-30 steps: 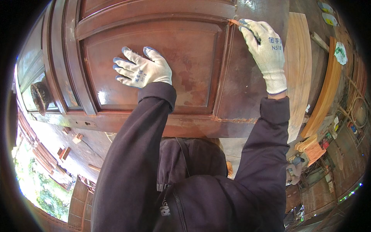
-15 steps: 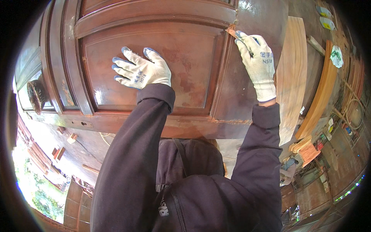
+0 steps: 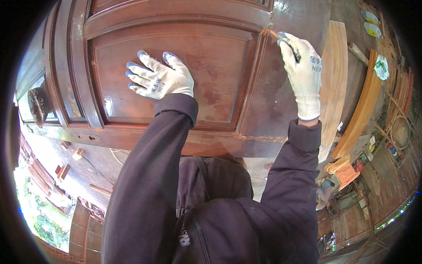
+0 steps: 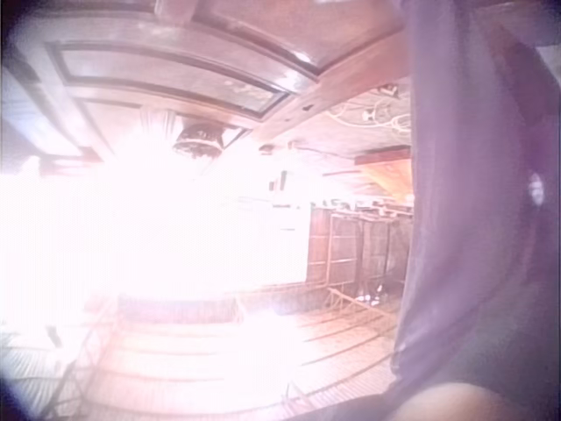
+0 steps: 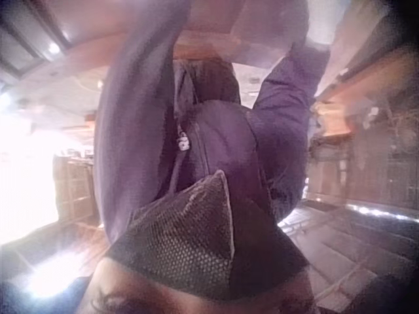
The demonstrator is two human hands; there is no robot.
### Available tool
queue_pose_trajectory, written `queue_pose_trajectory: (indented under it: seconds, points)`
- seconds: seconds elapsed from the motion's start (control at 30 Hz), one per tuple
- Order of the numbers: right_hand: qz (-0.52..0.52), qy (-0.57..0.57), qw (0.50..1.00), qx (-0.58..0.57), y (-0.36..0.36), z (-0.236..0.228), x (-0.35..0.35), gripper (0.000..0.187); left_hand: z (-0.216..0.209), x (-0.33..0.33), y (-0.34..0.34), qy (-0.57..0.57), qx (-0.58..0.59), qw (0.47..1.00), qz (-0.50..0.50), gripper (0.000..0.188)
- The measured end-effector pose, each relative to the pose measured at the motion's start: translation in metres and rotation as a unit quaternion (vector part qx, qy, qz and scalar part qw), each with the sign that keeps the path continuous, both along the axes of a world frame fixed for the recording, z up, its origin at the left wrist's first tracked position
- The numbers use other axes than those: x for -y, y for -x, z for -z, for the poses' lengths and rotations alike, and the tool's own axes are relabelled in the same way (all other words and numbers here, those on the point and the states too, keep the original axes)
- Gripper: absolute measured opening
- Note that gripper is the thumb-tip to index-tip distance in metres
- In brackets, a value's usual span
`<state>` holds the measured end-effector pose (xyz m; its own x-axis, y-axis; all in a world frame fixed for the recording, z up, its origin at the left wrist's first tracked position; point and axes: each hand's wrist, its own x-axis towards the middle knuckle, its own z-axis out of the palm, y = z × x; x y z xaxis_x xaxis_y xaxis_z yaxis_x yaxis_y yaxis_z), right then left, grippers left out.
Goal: The person applies a dark filler paste into the grooves and recessed panels of a large wooden door using a small putty knife. They repeatedly scoop filler from a container and smooth it into the door's contours, then briefly use a power sander on the surface.
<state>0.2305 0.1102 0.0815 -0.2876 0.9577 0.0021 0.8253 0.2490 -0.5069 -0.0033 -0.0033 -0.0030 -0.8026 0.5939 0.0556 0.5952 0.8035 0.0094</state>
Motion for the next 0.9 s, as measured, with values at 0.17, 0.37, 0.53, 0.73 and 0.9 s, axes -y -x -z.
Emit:
queue_pose_trajectory:
  seconds: [0.17, 0.37, 0.53, 0.73, 0.9]
  points:
    - [-0.075, -0.076, 0.992, 0.068, -0.006, 0.024, -0.007, 0.022, -0.002, -0.001, 0.0, -0.002, 0.01, 1.0, 0.001, 0.07]
    - [-0.048, -0.029, 0.998, 0.04, 0.0, 0.013, -0.005, 0.024, 0.003, -0.001, 0.0, -0.059, -0.016, 0.998, 0.01, 0.069]
    - [-0.057, -0.065, 0.993, 0.086, 0.011, 0.015, 0.003, 0.022, 0.005, 0.0, 0.0, -0.05, -0.022, 0.998, 0.012, 0.068]
    - [0.031, 0.022, 0.997, -0.064, 0.005, 0.012, 0.002, 0.021, 0.005, 0.003, 0.001, -0.023, -0.029, 0.999, 0.016, 0.068]
    - [0.085, 0.039, 0.991, -0.095, -0.008, 0.019, 0.002, 0.021, 0.007, 0.003, 0.0, -0.038, -0.025, 0.999, 0.017, 0.068]
